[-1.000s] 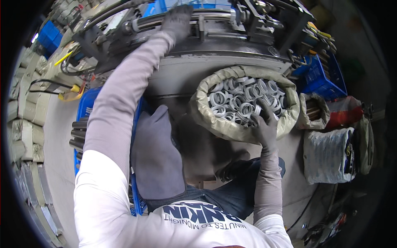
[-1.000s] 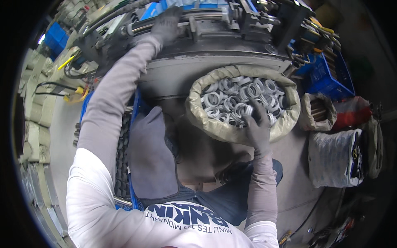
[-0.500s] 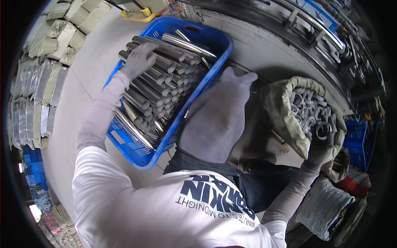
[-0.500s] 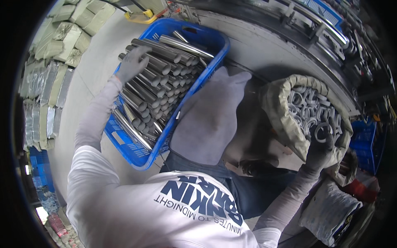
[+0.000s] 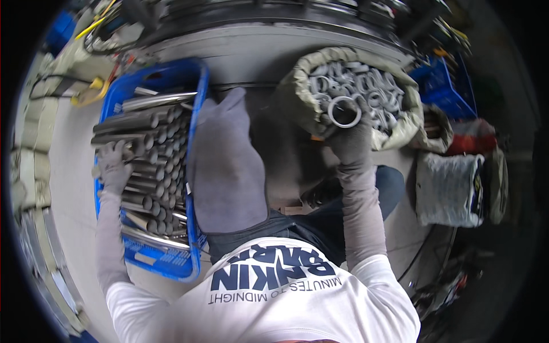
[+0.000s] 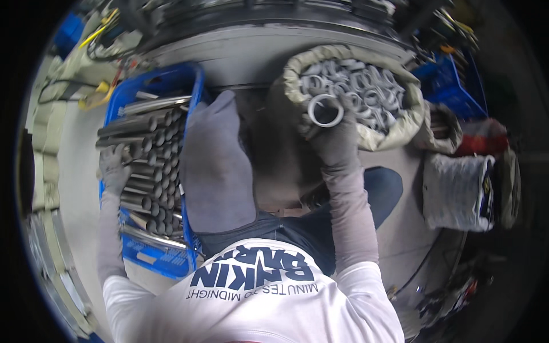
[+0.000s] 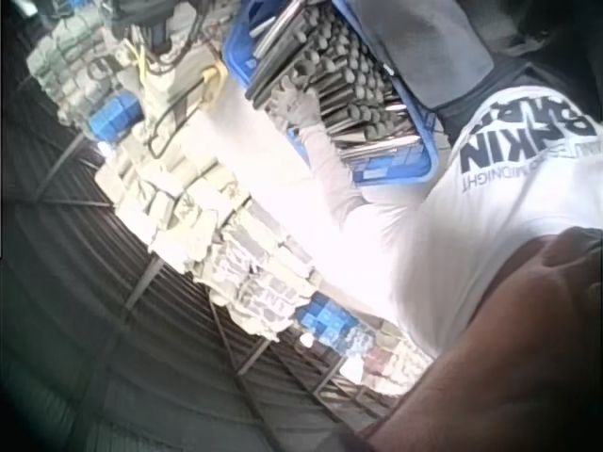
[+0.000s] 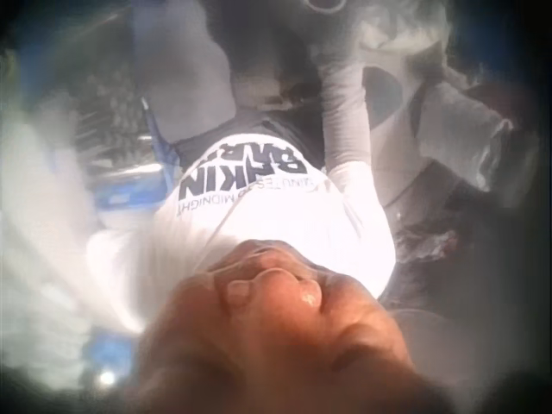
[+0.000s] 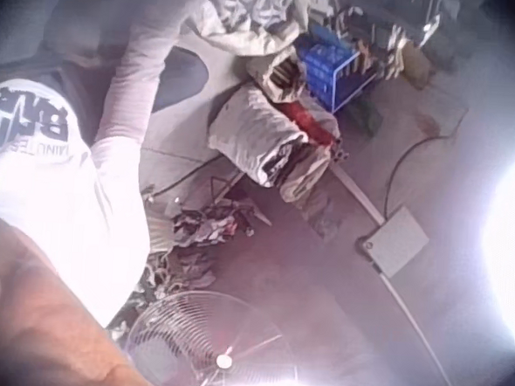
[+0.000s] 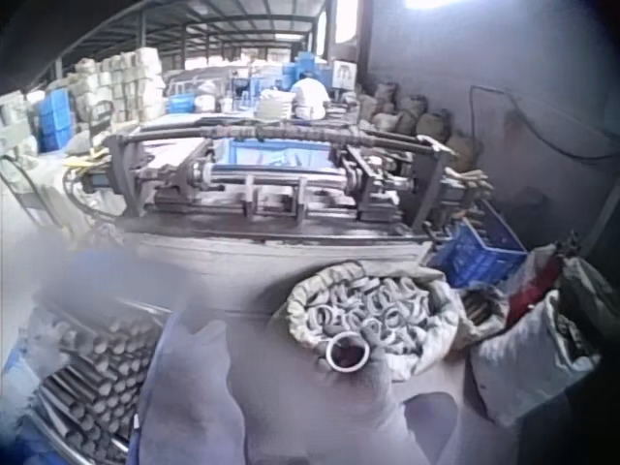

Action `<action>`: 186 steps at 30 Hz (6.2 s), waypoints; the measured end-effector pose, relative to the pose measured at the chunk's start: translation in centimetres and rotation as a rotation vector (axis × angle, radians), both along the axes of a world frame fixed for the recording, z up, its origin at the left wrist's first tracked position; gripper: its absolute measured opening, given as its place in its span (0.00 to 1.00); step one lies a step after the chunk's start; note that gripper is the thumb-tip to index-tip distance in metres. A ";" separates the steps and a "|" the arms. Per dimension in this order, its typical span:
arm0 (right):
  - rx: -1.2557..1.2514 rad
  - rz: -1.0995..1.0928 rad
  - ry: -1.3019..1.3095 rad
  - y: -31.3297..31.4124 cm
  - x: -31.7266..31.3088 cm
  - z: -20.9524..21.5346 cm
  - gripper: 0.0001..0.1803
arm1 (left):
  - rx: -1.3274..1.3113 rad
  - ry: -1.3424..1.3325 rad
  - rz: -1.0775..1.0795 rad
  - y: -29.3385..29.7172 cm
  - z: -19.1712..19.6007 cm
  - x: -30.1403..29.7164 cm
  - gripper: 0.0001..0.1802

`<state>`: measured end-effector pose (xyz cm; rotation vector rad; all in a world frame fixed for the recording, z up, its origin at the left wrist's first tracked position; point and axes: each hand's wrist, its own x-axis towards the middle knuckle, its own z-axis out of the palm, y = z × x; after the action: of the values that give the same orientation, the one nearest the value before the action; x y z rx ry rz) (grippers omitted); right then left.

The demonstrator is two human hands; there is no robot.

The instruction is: The person puts on protective gloves and a pad, fits rings onto the ends of metal tubes by hand, and places the assembled tubes into a machine.

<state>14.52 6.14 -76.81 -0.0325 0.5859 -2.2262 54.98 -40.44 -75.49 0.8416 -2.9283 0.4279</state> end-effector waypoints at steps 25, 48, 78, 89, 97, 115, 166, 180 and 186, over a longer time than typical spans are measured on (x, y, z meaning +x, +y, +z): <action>0.543 -0.334 0.798 -1.2 6.0 0.1 0.19 | 0.594 0.020 -0.618 28.3 4.5 -25.5 0.23; 0.870 -0.522 0.908 2.0 1.1 -1.9 0.15 | 2.058 0.895 -0.415 25.6 0.5 -21.5 0.28; 0.110 -0.166 0.295 5.3 0.0 0.5 0.34 | 0.565 0.236 -0.580 26.4 4.3 -23.5 0.33; 0.170 -0.301 0.246 3.3 1.8 -1.4 0.32 | 0.534 0.248 -0.617 26.0 4.0 -23.3 0.32; 0.302 -0.197 0.683 2.8 2.5 -0.1 0.43 | 0.515 0.260 -0.665 26.1 4.1 -23.5 0.31; 0.583 -0.480 0.794 0.4 5.0 -0.1 0.18 | 0.523 0.180 -0.680 26.3 4.0 -24.2 0.30; 0.084 -0.228 0.234 11.5 -6.3 -0.7 0.26 | 0.164 0.199 -0.681 22.1 9.5 -33.8 0.35; 0.784 -0.287 0.733 9.9 -5.3 0.4 0.23 | -0.016 0.221 -0.370 10.0 12.7 -65.0 0.26; 0.772 -0.279 0.769 9.1 -4.9 -0.6 0.27 | -0.015 0.254 -0.547 10.0 9.5 -61.2 0.37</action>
<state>9.61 15.20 -77.37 -0.4405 1.9269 -2.0454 -6.18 -30.45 -65.94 0.0614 -2.7468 0.2719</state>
